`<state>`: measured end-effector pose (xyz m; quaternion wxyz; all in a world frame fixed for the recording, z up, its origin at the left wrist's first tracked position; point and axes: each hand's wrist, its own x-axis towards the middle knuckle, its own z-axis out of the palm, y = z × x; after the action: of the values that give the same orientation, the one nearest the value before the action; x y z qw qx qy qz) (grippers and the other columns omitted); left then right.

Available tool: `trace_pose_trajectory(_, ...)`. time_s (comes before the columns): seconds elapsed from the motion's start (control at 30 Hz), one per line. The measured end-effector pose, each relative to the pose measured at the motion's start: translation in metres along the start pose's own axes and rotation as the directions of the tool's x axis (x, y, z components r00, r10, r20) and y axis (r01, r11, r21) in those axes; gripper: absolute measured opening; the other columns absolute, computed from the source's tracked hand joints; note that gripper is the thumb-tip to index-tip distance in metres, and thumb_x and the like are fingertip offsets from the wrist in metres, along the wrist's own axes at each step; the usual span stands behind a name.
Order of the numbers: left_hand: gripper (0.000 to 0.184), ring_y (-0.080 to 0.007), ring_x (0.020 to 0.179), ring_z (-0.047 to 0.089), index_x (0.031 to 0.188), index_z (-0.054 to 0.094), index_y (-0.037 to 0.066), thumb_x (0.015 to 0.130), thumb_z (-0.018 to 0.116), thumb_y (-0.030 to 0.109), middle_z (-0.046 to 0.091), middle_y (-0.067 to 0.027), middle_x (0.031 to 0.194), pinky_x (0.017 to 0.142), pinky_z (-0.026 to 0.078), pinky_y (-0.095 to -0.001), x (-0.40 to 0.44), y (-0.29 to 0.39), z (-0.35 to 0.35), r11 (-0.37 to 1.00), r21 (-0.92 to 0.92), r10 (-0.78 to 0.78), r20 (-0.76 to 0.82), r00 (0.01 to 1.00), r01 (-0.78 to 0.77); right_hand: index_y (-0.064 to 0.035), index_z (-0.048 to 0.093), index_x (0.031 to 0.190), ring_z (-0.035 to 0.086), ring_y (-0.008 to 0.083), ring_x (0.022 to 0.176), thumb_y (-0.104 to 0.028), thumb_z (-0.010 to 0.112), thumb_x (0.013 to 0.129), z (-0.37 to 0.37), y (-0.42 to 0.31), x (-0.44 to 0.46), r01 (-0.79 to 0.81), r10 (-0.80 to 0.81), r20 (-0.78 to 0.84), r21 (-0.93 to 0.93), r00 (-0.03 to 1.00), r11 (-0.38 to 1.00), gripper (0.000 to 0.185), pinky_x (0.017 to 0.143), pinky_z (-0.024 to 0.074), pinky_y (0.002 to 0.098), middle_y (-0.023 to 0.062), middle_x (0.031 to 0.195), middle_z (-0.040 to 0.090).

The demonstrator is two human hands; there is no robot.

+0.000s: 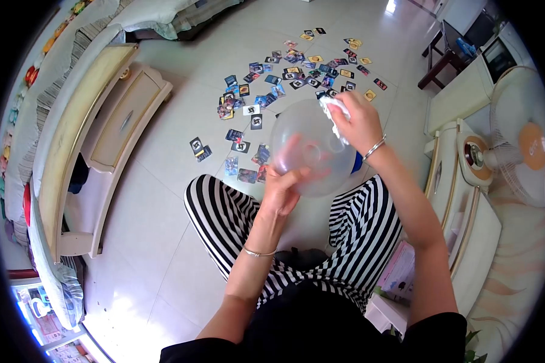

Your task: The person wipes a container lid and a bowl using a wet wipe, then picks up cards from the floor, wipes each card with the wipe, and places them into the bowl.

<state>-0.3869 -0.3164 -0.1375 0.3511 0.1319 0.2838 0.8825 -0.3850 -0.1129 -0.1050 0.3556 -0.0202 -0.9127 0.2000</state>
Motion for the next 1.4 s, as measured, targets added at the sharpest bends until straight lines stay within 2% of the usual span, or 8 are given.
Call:
trace_pose_trajectory(0.23,0.062,-0.0242,0.114,0.050,0.129,0.041,0.001,0.090,0.051,0.048,0.050,-0.0132,0.124,0.093,0.045,-0.0428,-0.016,-0.017,-0.011,0.997,0.016,0.073,-0.200,0.977,-0.071,-0.0114,0.056,0.090,0.059,0.0238,0.061,-0.011,0.067,0.071,0.013,-0.091,-0.032,0.200,-0.214,0.086,0.149,0.973,0.968,0.022,0.051,0.0470,0.0347,0.0046,0.079,0.055)
trace_pose_trajectory(0.33,0.075,-0.0254,0.122,0.044,0.139,0.027,0.006,0.087,0.050,0.054,0.043,-0.0106,0.132,0.101,0.037,-0.0462,-0.025,-0.007,-0.016,0.998,0.064,0.006,-0.081,0.997,-0.001,-0.0127,0.056,0.090,0.059,0.0252,0.061,-0.016,0.066,0.074,0.024,-0.098,-0.006,0.227,-0.234,0.156,0.063,0.960,0.972,0.019,0.051,0.0470,0.0354,0.0049,0.081,0.056)
trace_pose_trajectory(0.5,0.075,-0.0375,0.117,0.045,0.140,0.028,0.012,0.081,0.066,0.038,0.040,-0.0162,0.132,0.097,0.039,-0.0544,-0.035,0.022,-0.020,1.000,0.018,0.012,-0.077,0.997,-0.011,-0.0093,0.058,0.090,0.060,0.0290,0.073,-0.022,0.062,0.081,0.022,-0.053,0.019,0.042,-0.053,0.185,0.067,0.981,0.997,0.016,0.063,0.0481,0.0377,0.0091,0.084,0.059)
trace_pose_trajectory(0.73,0.068,-0.0375,0.118,0.045,0.138,0.029,0.010,0.084,0.064,0.032,0.040,-0.0180,0.131,0.095,0.040,-0.0550,-0.019,0.014,-0.028,0.955,-0.178,0.206,-0.186,0.961,-0.239,-0.0049,0.055,0.094,0.060,0.0297,0.070,-0.017,0.065,0.079,0.011,-0.066,-0.054,-0.160,0.152,0.100,0.072,0.983,0.985,0.021,0.062,0.0485,0.0360,0.0109,0.086,0.061)
trace_pose_trajectory(1.0,0.064,-0.0372,0.120,0.043,0.139,0.030,0.012,0.086,0.062,0.028,0.040,-0.0159,0.131,0.097,0.038,-0.0568,-0.014,0.010,-0.024,0.939,-0.242,0.213,-0.156,0.964,-0.247,-0.0113,0.055,0.092,0.060,0.0249,0.065,-0.009,0.070,0.065,0.015,-0.109,-0.097,0.106,-0.115,0.085,0.107,0.990,0.989,0.031,0.051,0.0485,0.0333,0.0065,0.082,0.056)
trace_pose_trajectory(1.1,0.064,-0.0372,0.121,0.043,0.138,0.031,0.009,0.086,0.063,0.026,0.041,-0.0160,0.132,0.096,0.039,-0.0562,-0.023,0.018,-0.026,0.964,-0.219,0.130,-0.115,0.985,-0.152,-0.0097,0.057,0.094,0.060,0.0259,0.063,-0.009,0.068,0.070,0.008,-0.064,-0.072,-0.006,0.007,0.021,-0.015,1.000,1.000,0.026,0.051,0.0483,0.0341,0.0071,0.083,0.057)
trace_pose_trajectory(1.3,0.060,-0.0299,0.107,0.055,0.133,0.038,0.004,0.082,0.067,0.018,0.051,-0.0120,0.122,0.092,0.046,-0.0495,-0.023,0.006,-0.024,0.993,-0.099,0.051,-0.152,0.987,-0.067,-0.0078,0.057,0.090,0.060,0.0271,0.068,-0.009,0.068,0.072,0.019,-0.089,-0.024,0.187,-0.217,0.092,0.263,0.972,0.947,0.021,0.057,0.0488,0.0340,0.0075,0.084,0.059)
trace_pose_trajectory(1.4,0.061,-0.0298,0.111,0.052,0.131,0.041,0.011,0.079,0.070,0.024,0.050,-0.0123,0.123,0.094,0.045,-0.0498,-0.027,0.018,-0.030,0.980,-0.188,0.025,-0.172,0.985,-0.058,-0.0080,0.058,0.094,0.063,0.0213,0.066,-0.008,0.068,0.073,-0.004,-0.090,-0.022,0.209,-0.223,0.107,0.133,0.969,0.969,0.023,0.057,0.0500,0.0294,0.0063,0.084,0.061)
